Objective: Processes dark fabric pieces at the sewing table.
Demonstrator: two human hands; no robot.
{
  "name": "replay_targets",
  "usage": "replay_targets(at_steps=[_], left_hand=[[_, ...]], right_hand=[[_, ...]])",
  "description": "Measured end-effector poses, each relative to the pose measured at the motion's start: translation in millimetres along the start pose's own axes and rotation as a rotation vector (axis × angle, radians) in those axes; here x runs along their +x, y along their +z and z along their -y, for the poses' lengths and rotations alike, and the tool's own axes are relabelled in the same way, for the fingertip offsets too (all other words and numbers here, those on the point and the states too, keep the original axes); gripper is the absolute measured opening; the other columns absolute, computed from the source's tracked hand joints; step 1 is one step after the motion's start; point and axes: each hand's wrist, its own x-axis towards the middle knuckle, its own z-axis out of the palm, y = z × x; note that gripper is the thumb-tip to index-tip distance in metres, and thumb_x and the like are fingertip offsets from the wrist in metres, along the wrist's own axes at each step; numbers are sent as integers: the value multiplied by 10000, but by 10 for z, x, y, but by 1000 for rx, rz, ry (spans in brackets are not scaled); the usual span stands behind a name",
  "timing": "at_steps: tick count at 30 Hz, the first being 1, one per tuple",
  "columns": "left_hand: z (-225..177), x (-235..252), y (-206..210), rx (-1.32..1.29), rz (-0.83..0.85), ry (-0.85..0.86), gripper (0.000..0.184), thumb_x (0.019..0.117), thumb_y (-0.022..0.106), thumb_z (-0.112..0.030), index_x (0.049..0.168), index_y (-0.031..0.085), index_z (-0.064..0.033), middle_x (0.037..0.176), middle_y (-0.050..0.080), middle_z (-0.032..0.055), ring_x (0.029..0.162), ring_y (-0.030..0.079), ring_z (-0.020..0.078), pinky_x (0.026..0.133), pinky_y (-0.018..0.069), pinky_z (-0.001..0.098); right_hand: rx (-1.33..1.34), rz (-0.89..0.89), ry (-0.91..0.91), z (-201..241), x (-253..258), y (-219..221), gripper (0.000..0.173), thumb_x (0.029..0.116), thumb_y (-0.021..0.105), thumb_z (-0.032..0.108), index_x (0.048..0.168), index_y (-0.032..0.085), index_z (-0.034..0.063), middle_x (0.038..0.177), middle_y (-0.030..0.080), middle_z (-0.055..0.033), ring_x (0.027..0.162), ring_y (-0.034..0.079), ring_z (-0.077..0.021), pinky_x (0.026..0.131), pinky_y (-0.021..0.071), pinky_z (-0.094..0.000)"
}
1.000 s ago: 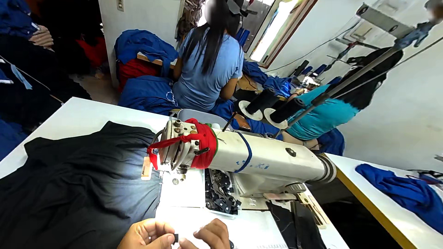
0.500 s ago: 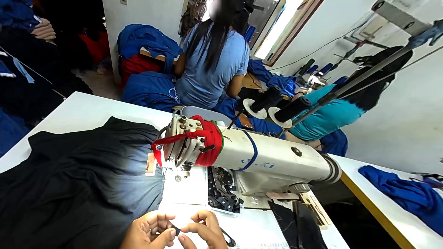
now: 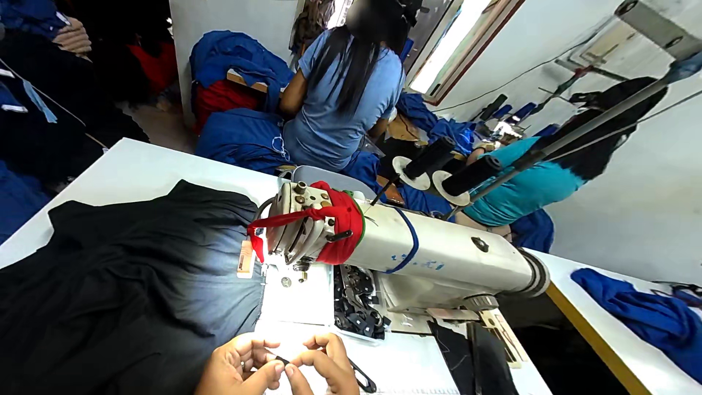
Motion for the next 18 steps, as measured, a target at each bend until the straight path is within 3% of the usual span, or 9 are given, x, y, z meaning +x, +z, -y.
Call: replay_targets(at_steps=[4, 6, 9, 11, 13, 15, 18], left_hand=[[17, -5, -13, -27, 7, -13, 289, 805, 704, 131, 1063, 669, 5, 827, 743, 37, 695, 736, 155, 679, 645, 313], [17, 48, -83, 77, 36, 53, 250, 833, 725, 61, 1071, 683, -5, 886, 746, 30, 725, 730, 131, 683, 637, 292], [121, 437, -339, 707, -9, 505, 195, 952, 604, -179, 1014, 763, -84, 973, 738, -10, 832, 679, 36, 767, 572, 216], [196, 765, -539, 1059, -18, 745, 242, 984, 559, -229, 1037, 783, -156, 1077, 742, -2, 1071, 680, 155, 969, 537, 405], [238, 946, -647, 1218, 62, 761, 283, 994, 563, -271, 1150, 777, -170, 1217, 714, 39, 1207, 630, 264, 1042, 455, 555], [273, 987, -664, 1276, 88, 729, 323, 1000, 537, -324, 1197, 762, -202, 1268, 687, 32, 1247, 600, 274, 1057, 432, 590], [366, 967, -659, 1264, 21, 752, 361, 1001, 498, -377, 1175, 770, -215, 1242, 697, 7, 1240, 607, 239, 1073, 440, 545]], right_hand=[[27, 6, 16, -13, 23, 29, 55, 844, 733, 98, 820, 748, 51, 999, 617, -88, 1048, 558, -128, 910, 471, -250], [59, 32, 49, -30, 69, 16, 48, 840, 725, 77, 821, 745, 38, 993, 625, -83, 1045, 571, -121, 911, 487, -246], [6, 81, 156, -77, 301, -13, 108, 858, 672, 93, 821, 720, 4, 802, 659, -48, 775, 620, -57, 716, 518, -214], [73, 164, 354, -119, 569, 7, 125, 913, 616, 109, 855, 688, 25, 701, 644, 2, 605, 614, -44, 591, 536, -226], [198, 203, 497, -206, 868, 116, 143, 974, 601, 99, 865, 656, 25, 644, 610, 2, 510, 580, -69, 509, 526, -240], [225, 190, 615, -240, 1116, 272, 151, 992, 624, 101, 886, 640, -5, 595, 585, -14, 447, 544, -77, 449, 489, -232], [288, 159, 682, -248, 1292, 471, 170, 987, 644, 83, 1089, 580, -36, 650, 583, -43, 436, 516, -69, 412, 453, -209]])
